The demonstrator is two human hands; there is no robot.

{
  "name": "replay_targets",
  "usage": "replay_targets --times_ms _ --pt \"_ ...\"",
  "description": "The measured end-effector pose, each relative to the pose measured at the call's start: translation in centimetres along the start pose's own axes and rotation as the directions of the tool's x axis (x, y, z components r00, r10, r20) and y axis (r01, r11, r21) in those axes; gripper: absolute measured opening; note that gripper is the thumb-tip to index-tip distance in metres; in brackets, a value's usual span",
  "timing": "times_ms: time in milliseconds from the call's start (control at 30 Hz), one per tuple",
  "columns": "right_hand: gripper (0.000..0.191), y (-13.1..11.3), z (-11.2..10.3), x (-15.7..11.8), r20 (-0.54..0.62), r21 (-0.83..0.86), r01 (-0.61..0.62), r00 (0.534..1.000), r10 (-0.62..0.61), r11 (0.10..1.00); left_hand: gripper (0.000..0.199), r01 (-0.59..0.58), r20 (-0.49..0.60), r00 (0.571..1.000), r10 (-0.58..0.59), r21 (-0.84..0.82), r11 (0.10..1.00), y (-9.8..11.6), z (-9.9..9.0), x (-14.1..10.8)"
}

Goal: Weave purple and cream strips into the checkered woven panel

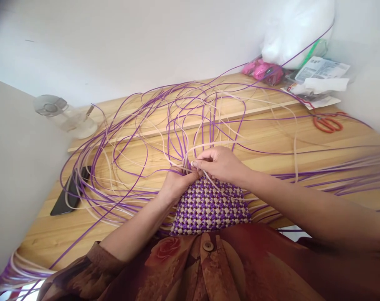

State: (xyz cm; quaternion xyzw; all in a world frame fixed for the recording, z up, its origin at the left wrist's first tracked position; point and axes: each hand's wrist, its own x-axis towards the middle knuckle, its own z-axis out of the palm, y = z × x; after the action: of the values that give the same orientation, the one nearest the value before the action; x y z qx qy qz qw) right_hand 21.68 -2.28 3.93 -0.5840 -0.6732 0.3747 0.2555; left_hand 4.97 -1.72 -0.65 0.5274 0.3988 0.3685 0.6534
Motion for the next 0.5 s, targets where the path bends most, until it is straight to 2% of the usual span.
replay_targets --times_ms 67,167,333,500 --pt "0.034 0.3 0.1 0.2 -0.001 0.083 -0.029 1.000 0.029 0.996 0.021 0.006 0.003 1.000 -0.006 -0.024 1.000 0.1 0.0 0.0" --pt "0.025 0.5 0.3 0.4 -0.052 0.120 0.029 0.998 -0.023 0.992 0.022 0.020 0.024 1.000 -0.019 -0.053 0.998 0.1 -0.1 -0.1" --pt "0.024 0.4 0.4 0.7 -0.011 0.298 -0.107 0.993 0.115 0.949 0.030 0.028 0.042 0.999 -0.026 -0.041 0.999 0.0 -0.1 0.0" --pt "0.020 0.8 1.4 0.7 -0.091 0.385 0.027 0.996 0.009 0.922 0.027 0.008 -0.013 1.000 -0.008 0.019 1.000 -0.2 0.0 0.2"
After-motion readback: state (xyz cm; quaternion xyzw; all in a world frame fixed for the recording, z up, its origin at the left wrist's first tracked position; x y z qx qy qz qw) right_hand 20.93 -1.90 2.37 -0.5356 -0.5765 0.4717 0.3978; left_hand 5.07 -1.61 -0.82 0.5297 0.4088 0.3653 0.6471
